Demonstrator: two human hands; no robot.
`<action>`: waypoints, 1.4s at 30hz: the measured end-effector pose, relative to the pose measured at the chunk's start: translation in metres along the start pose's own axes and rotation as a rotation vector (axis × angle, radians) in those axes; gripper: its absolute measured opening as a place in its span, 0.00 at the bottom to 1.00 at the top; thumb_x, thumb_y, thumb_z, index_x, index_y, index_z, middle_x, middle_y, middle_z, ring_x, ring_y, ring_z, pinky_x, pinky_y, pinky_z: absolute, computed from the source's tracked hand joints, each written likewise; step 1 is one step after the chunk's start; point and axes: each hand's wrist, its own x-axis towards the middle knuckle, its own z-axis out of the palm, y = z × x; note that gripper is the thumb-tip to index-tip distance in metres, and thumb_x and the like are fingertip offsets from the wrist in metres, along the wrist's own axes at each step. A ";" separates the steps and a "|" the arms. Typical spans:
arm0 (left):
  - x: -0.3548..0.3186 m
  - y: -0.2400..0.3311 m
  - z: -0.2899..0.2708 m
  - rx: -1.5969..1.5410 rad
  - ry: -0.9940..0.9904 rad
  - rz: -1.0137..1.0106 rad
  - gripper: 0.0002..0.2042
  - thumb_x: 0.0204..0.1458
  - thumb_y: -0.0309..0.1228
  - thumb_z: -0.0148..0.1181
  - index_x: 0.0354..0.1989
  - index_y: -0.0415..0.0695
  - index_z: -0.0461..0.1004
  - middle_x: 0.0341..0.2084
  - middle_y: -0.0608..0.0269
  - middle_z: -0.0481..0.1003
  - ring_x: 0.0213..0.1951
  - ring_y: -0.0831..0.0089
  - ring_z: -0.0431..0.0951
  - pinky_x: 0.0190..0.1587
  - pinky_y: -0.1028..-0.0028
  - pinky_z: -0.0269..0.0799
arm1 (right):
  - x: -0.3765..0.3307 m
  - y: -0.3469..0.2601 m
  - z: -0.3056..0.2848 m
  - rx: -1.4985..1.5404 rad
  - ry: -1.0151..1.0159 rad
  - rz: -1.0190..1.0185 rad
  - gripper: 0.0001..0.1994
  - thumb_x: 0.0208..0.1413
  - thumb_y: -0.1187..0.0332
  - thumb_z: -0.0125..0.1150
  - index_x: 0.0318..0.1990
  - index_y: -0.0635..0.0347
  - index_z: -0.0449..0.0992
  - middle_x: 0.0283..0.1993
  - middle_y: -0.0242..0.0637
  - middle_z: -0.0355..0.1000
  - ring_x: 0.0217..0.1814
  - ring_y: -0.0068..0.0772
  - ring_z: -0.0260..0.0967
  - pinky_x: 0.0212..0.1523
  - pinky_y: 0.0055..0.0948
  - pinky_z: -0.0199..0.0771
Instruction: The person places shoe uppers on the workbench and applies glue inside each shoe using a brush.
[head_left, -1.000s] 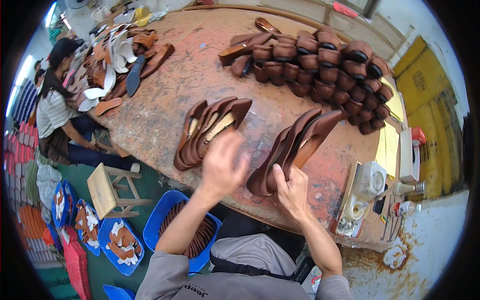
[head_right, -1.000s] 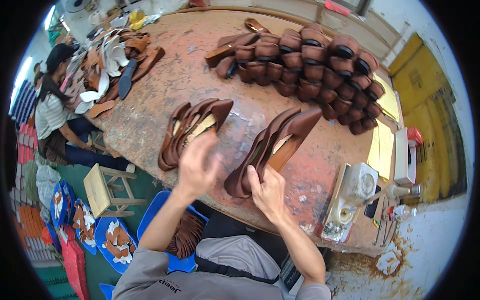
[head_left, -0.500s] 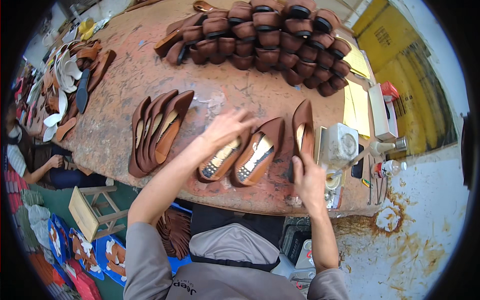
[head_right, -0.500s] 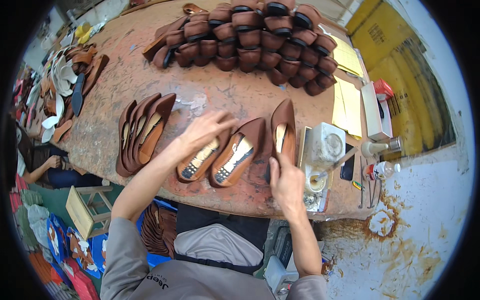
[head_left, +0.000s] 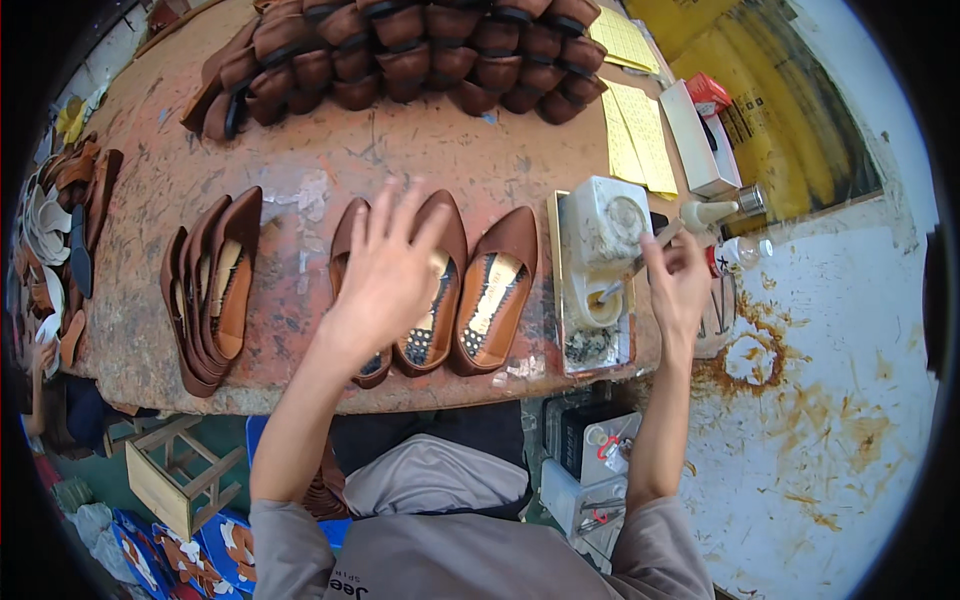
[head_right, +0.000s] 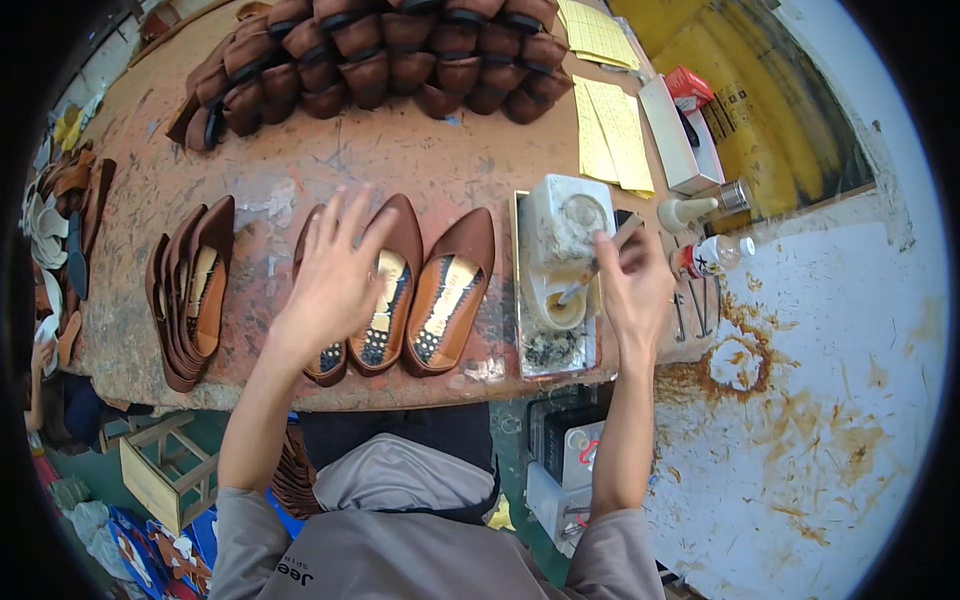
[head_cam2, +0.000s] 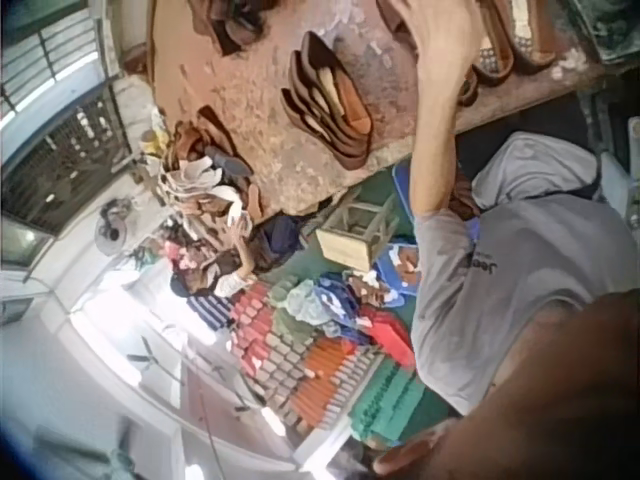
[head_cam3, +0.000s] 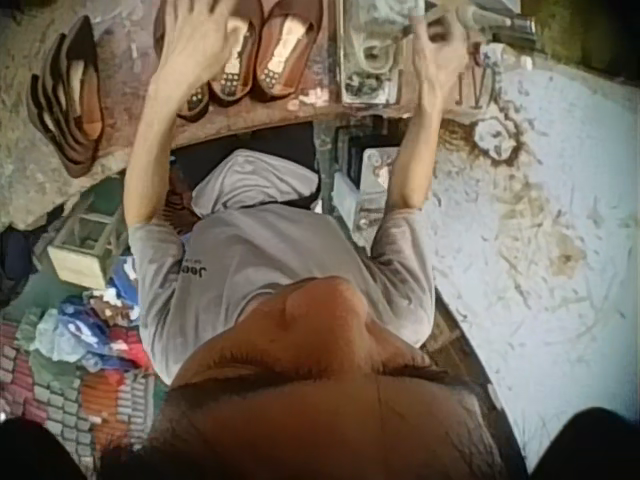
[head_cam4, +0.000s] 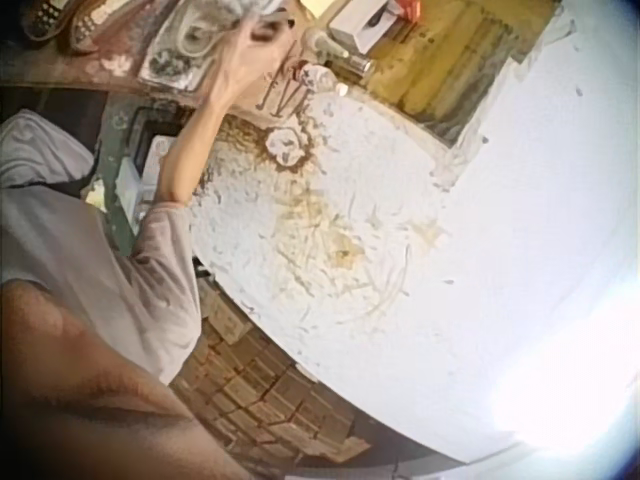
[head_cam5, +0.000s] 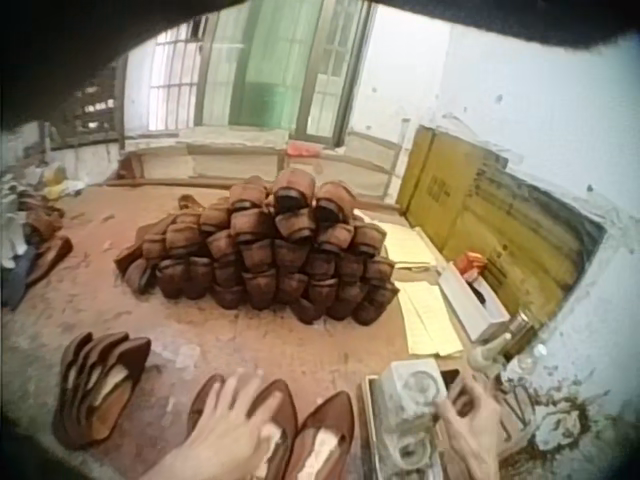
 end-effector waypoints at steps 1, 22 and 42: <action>-0.008 0.021 -0.012 -0.068 -0.087 0.023 0.41 0.58 0.34 0.69 0.82 0.48 0.59 0.78 0.36 0.54 0.81 0.33 0.49 0.79 0.33 0.51 | -0.008 0.003 -0.004 -0.015 -0.002 0.007 0.12 0.64 0.68 0.74 0.49 0.67 0.83 0.27 0.32 0.74 0.27 0.22 0.66 0.30 0.28 0.69; -0.129 0.092 0.021 -0.021 -0.147 -0.136 0.14 0.58 0.37 0.68 0.52 0.52 0.79 0.42 0.62 0.72 0.49 0.59 0.73 0.54 0.46 0.68 | -0.073 -0.016 -0.079 -0.119 -0.162 -0.432 0.04 0.52 0.80 0.75 0.35 0.67 0.86 0.28 0.42 0.81 0.26 0.36 0.78 0.31 0.30 0.75; 0.032 0.035 0.066 0.026 0.021 0.242 0.25 0.53 0.25 0.64 0.62 0.41 0.78 0.68 0.46 0.71 0.66 0.44 0.74 0.58 0.48 0.83 | -0.076 -0.027 -0.058 -0.287 -0.163 -0.371 0.04 0.52 0.81 0.75 0.34 0.66 0.86 0.30 0.39 0.81 0.25 0.35 0.76 0.29 0.32 0.75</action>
